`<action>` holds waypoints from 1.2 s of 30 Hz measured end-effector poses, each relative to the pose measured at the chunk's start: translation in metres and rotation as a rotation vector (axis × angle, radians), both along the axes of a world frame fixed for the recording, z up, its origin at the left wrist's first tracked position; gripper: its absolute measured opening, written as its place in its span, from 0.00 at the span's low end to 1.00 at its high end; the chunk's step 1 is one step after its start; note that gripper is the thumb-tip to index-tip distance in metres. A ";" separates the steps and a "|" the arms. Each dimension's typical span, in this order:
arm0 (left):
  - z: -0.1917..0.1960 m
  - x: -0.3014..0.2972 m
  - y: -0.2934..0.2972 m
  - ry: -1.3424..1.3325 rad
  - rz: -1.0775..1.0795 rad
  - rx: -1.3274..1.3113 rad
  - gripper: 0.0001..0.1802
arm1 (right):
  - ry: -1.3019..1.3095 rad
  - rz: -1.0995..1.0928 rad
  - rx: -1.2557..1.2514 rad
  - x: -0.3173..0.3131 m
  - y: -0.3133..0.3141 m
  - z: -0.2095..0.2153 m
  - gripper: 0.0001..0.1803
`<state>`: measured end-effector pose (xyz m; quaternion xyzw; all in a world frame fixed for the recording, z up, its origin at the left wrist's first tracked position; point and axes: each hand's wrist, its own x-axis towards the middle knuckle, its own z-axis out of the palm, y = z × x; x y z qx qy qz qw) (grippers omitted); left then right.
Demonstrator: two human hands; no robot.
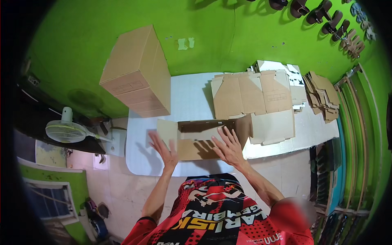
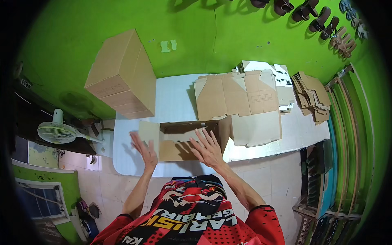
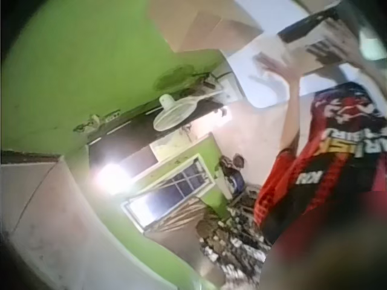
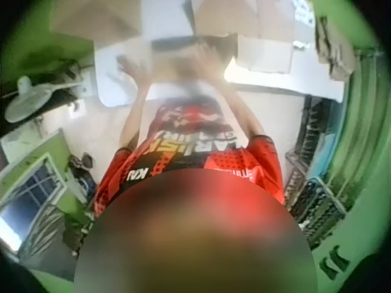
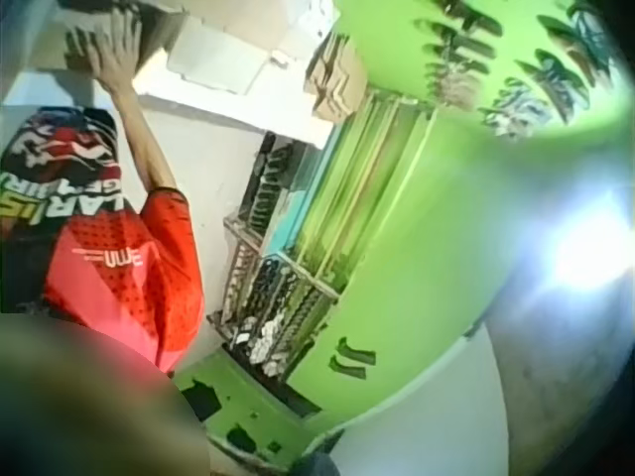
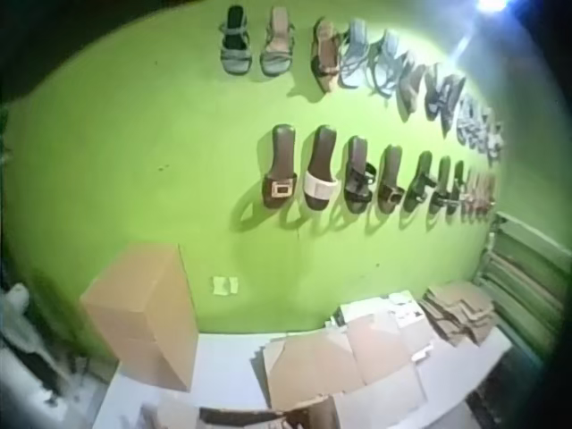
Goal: Folding flat cardboard pieces into shoe boxes and stacking them.
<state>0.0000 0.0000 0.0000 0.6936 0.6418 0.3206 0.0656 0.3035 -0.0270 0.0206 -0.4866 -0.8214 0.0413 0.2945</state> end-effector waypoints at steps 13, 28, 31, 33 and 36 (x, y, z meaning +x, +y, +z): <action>-0.012 0.022 -0.014 -0.044 -0.374 -0.334 0.32 | -0.087 -0.217 -0.182 -0.028 0.096 0.000 0.30; -0.066 0.019 -0.043 -0.739 0.029 -0.380 0.36 | -0.307 0.611 -0.126 -0.136 0.141 -0.050 0.25; -0.069 0.015 -0.043 -0.731 0.053 -0.391 0.35 | -0.517 0.691 -0.153 -0.153 0.126 -0.058 0.29; -0.069 0.013 -0.044 -0.714 0.028 -0.400 0.35 | -0.441 0.753 -0.167 -0.148 0.134 -0.054 0.30; -0.066 0.009 -0.043 -0.640 -0.033 -0.424 0.34 | -0.387 0.623 -0.121 -0.144 0.151 -0.046 0.34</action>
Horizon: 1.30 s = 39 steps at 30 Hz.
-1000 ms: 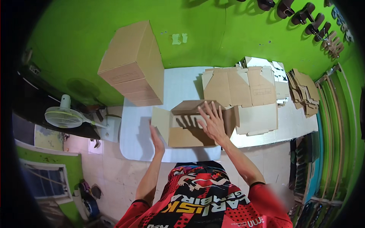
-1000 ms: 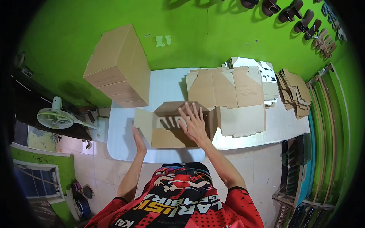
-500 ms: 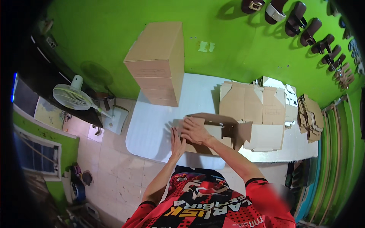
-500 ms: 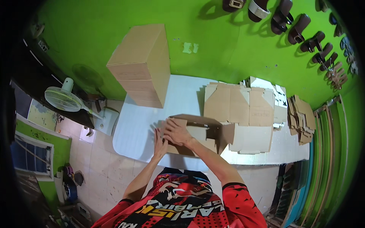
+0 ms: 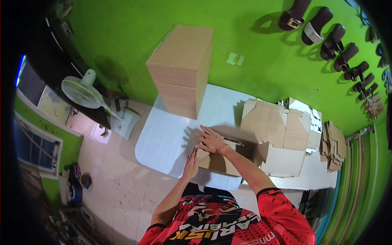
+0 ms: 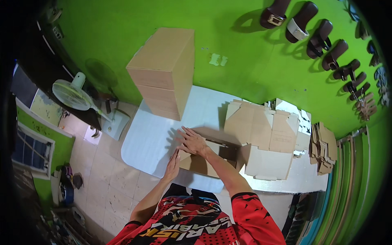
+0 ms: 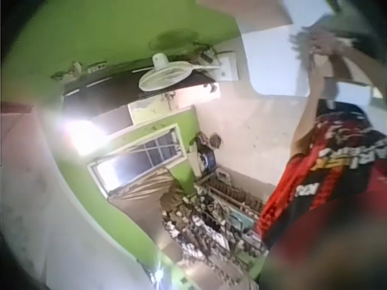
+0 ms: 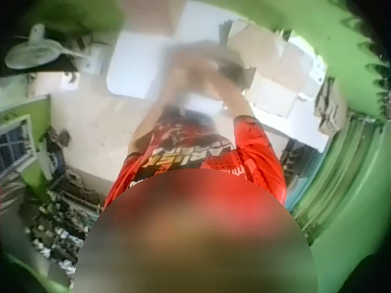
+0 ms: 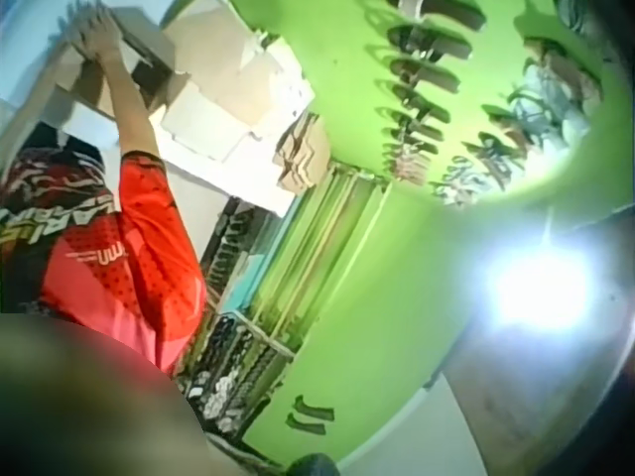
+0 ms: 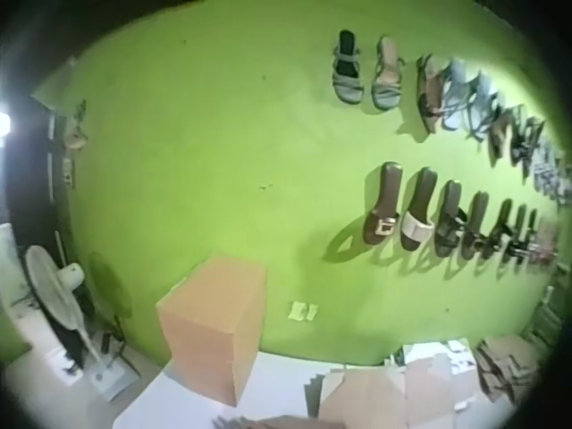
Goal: Folding flat cardboard pieces into shoe boxes and stacking them.
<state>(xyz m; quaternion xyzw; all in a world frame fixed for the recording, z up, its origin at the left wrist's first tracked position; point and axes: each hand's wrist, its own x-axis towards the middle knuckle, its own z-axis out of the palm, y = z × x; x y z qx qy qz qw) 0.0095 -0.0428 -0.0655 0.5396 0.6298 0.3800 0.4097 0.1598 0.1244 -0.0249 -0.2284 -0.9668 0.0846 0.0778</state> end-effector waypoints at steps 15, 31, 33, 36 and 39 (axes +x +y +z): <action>0.111 0.094 0.076 0.472 -0.565 0.634 0.32 | 1.190 -1.288 0.074 0.166 -0.160 0.079 0.28; 0.068 0.190 0.185 0.864 -1.133 0.663 0.32 | 0.588 -1.510 -0.266 0.168 -0.149 -0.014 0.34; 0.057 0.190 0.181 0.878 -1.131 0.648 0.31 | 0.571 -1.517 -0.209 0.175 -0.131 -0.019 0.32; 0.048 0.190 0.178 0.891 -1.141 0.642 0.32 | 0.662 -1.486 -0.193 0.186 -0.094 -0.011 0.26; 0.040 0.181 0.175 0.931 -1.120 0.622 0.33 | 0.622 -1.476 -0.284 0.181 -0.111 -0.006 0.28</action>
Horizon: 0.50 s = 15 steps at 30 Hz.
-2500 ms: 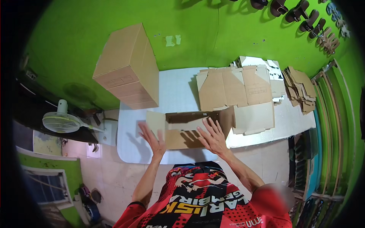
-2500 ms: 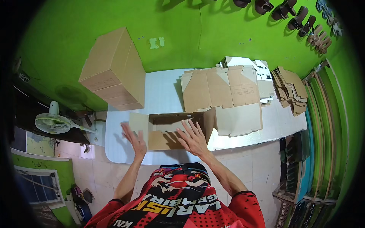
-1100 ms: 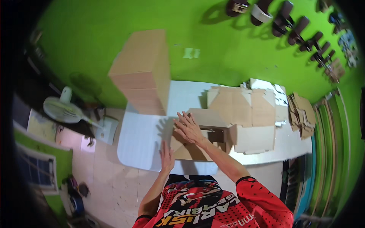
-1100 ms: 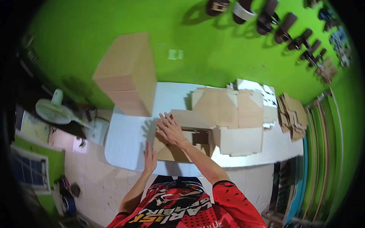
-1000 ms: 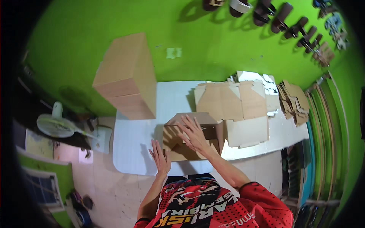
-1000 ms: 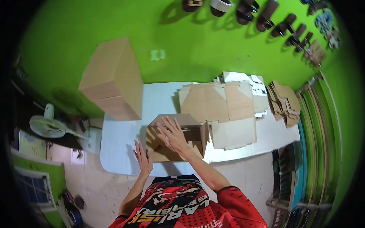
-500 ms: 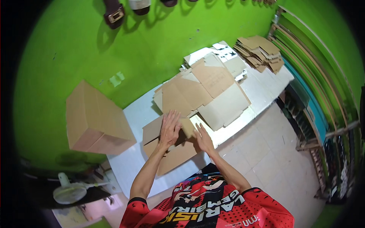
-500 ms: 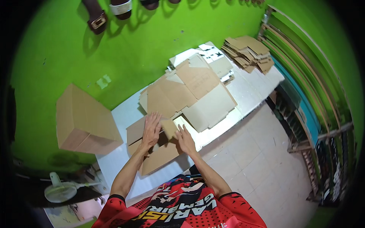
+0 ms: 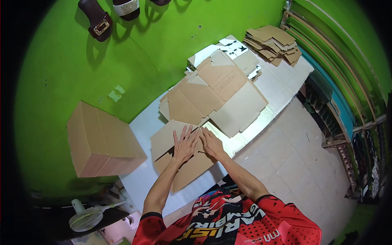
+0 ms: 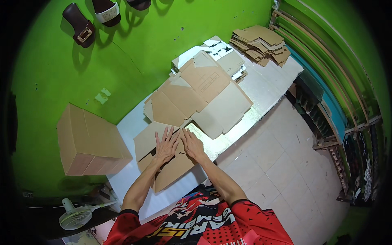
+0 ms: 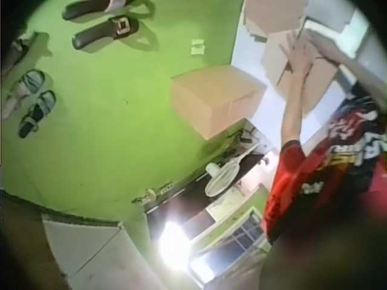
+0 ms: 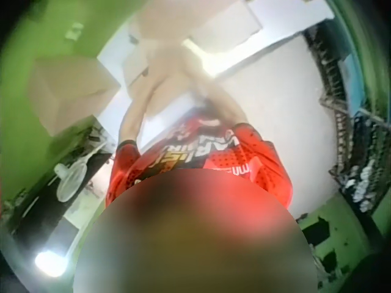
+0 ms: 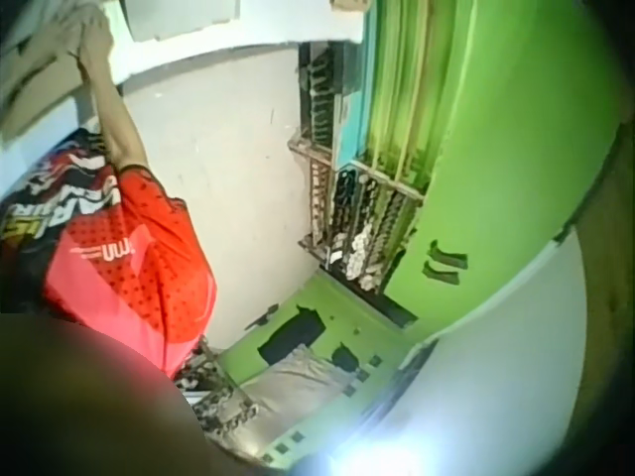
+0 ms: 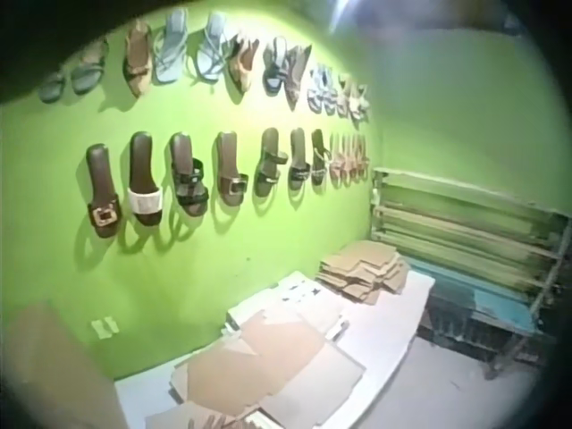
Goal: Folding flat cardboard pieces into shoe boxes and stacking them.
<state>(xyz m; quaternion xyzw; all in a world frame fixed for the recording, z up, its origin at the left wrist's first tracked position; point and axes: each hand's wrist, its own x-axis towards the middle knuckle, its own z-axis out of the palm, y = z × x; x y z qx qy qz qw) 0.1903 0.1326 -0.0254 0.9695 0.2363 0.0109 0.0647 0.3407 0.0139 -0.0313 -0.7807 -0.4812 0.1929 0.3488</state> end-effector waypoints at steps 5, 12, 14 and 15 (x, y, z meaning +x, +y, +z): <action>0.004 0.001 -0.010 -0.036 0.065 -0.020 0.33 | 0.034 0.008 -0.020 -0.010 -0.091 -0.013 0.31; -0.002 -0.008 -0.021 -0.084 0.037 -0.027 0.31 | 0.096 0.058 -0.002 0.004 -0.004 0.001 0.32; 0.004 -0.012 -0.021 -0.172 0.069 -0.079 0.32 | 0.124 0.048 0.042 0.007 0.014 -0.010 0.33; 0.014 -0.021 -0.023 -0.171 0.097 -0.081 0.32 | 0.153 0.052 -0.007 0.004 0.012 -0.010 0.34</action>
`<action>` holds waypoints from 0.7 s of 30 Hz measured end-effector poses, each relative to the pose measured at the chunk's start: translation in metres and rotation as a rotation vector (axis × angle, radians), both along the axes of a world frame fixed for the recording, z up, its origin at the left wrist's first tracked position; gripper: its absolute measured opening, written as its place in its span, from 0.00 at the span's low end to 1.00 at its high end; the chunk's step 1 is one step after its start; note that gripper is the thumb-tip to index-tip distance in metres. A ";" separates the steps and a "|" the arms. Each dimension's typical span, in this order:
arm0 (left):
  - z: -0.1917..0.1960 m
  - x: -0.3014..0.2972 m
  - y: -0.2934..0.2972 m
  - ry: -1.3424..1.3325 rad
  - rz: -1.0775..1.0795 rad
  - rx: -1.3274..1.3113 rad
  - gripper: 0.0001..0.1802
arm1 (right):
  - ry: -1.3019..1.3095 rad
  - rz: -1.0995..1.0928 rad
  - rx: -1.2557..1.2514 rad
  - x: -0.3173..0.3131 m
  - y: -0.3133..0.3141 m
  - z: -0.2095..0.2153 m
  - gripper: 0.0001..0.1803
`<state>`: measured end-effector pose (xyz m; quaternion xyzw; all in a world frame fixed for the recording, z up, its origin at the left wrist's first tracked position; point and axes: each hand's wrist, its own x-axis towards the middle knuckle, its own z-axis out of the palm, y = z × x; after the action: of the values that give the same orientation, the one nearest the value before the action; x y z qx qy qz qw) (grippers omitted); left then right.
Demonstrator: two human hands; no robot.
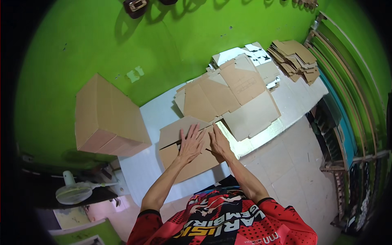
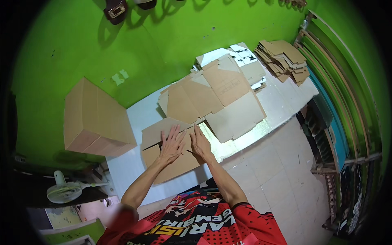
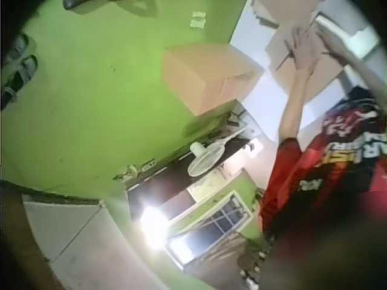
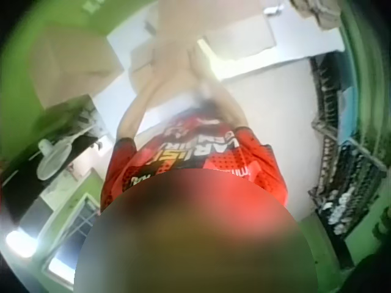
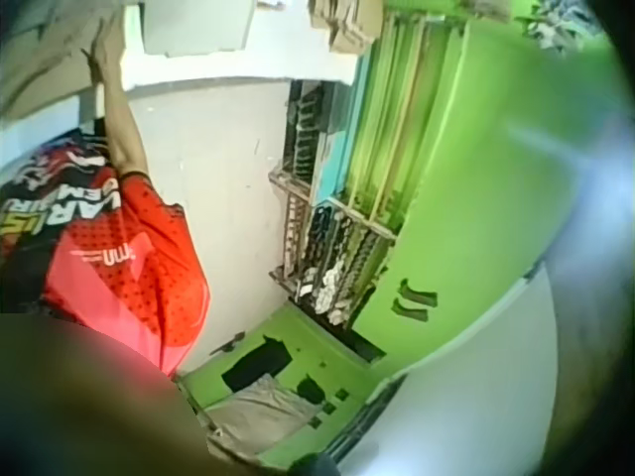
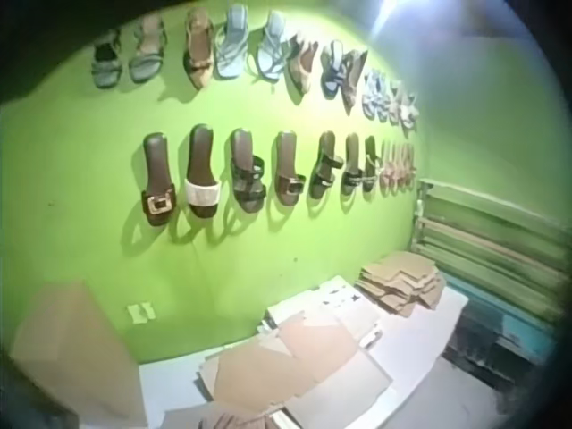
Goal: Folding flat cardboard pieces into shoe boxes and stacking them.
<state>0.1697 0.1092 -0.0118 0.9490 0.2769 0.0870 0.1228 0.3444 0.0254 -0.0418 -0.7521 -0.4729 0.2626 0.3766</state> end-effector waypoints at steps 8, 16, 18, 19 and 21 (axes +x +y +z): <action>0.023 -0.108 0.020 -0.502 0.730 -0.042 0.35 | -0.043 0.070 0.043 0.026 -0.020 0.023 0.37; 0.020 -0.146 -0.001 -0.604 0.701 -0.553 0.39 | 0.209 0.211 0.110 0.027 0.024 0.046 0.37; 0.015 -0.152 -0.006 -0.518 0.664 -0.465 0.29 | 0.195 0.187 0.066 0.031 0.027 0.048 0.35; 0.014 -0.153 -0.006 -0.398 0.653 -0.444 0.25 | 0.041 0.224 0.109 0.028 0.032 0.048 0.34; 0.014 -0.141 0.002 -0.336 0.566 -0.348 0.22 | -0.322 0.391 0.110 0.026 0.048 0.050 0.25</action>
<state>0.0285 0.1113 0.0022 0.7723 0.5148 0.2238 0.2974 0.3700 0.0730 0.0084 -0.6568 -0.6768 0.1811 0.2790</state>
